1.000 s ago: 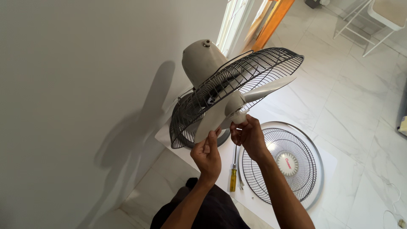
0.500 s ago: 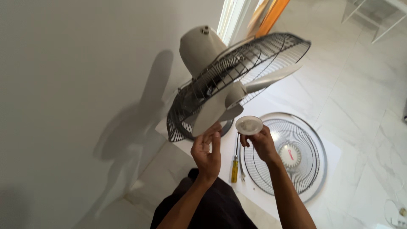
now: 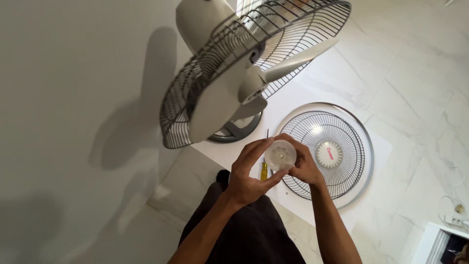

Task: The person disassembles a standing electric fan by removing the front grille, fan blades, and rear grille. The components are placed on a white table next to a screwdriver.

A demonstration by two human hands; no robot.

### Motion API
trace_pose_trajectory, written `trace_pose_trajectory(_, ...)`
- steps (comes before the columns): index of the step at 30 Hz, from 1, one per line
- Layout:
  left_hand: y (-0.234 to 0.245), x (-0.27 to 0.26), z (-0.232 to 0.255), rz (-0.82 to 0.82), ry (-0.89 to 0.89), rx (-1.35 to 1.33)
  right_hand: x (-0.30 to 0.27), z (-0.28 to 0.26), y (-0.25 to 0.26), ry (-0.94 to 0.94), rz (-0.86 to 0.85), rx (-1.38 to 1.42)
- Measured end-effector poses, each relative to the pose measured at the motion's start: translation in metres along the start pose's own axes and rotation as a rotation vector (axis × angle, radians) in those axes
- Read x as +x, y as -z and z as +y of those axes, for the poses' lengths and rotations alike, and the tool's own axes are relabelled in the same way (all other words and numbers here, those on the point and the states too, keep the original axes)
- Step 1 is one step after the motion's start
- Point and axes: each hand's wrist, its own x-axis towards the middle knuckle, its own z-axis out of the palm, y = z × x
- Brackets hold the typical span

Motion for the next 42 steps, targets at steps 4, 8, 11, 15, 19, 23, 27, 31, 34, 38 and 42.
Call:
trace_pose_trajectory(4, -0.021, -0.009, 0.005, 0.036, -0.023, 0.04, -0.01, -0.008, 0.013, 0.023, -0.044, 0.021)
trace_pose_trajectory(8, -0.048, -0.018, 0.014, 0.065, -0.062, 0.063, -0.029, -0.013, 0.027, -0.002, -0.047, 0.096)
trace_pose_trajectory(11, -0.067, -0.03, 0.024, 0.079, -0.054, 0.115, -0.049, -0.021, 0.042, -0.007, -0.044, 0.041)
trace_pose_trajectory(15, -0.093, -0.048, 0.039, 0.122, -0.032, 0.111, -0.075, -0.041, 0.056, -0.01, -0.043, 0.018)
trace_pose_trajectory(19, -0.114, -0.073, 0.057, 0.15, -0.004, 0.046, -0.096, -0.065, 0.056, 0.016, -0.052, -0.015)
trace_pose_trajectory(23, -0.128, -0.092, 0.066, 0.151, 0.169, -0.154, -0.11, -0.09, 0.049, 0.078, -0.074, -0.132)
trace_pose_trajectory(27, -0.134, -0.109, 0.069, 0.14, 0.173, -0.218, -0.121, -0.103, 0.037, 0.069, -0.05, -0.131)
trace_pose_trajectory(31, -0.138, -0.123, 0.071, 0.18, 0.237, -0.346, -0.133, -0.103, 0.022, 0.156, 0.044, -0.235)
trace_pose_trajectory(34, -0.138, -0.13, 0.068, 0.251, 0.343, -0.418, -0.139, -0.097, 0.01, 0.202, 0.119, -0.403)
trace_pose_trajectory(38, -0.132, -0.143, 0.064, 0.292, 0.377, -0.454, -0.149, -0.095, -0.006, 0.267, 0.166, -0.6)
trace_pose_trajectory(42, -0.125, -0.169, 0.062, 0.302, 0.428, -0.513, -0.164, -0.088, -0.025, 0.191, 0.167, -0.591)
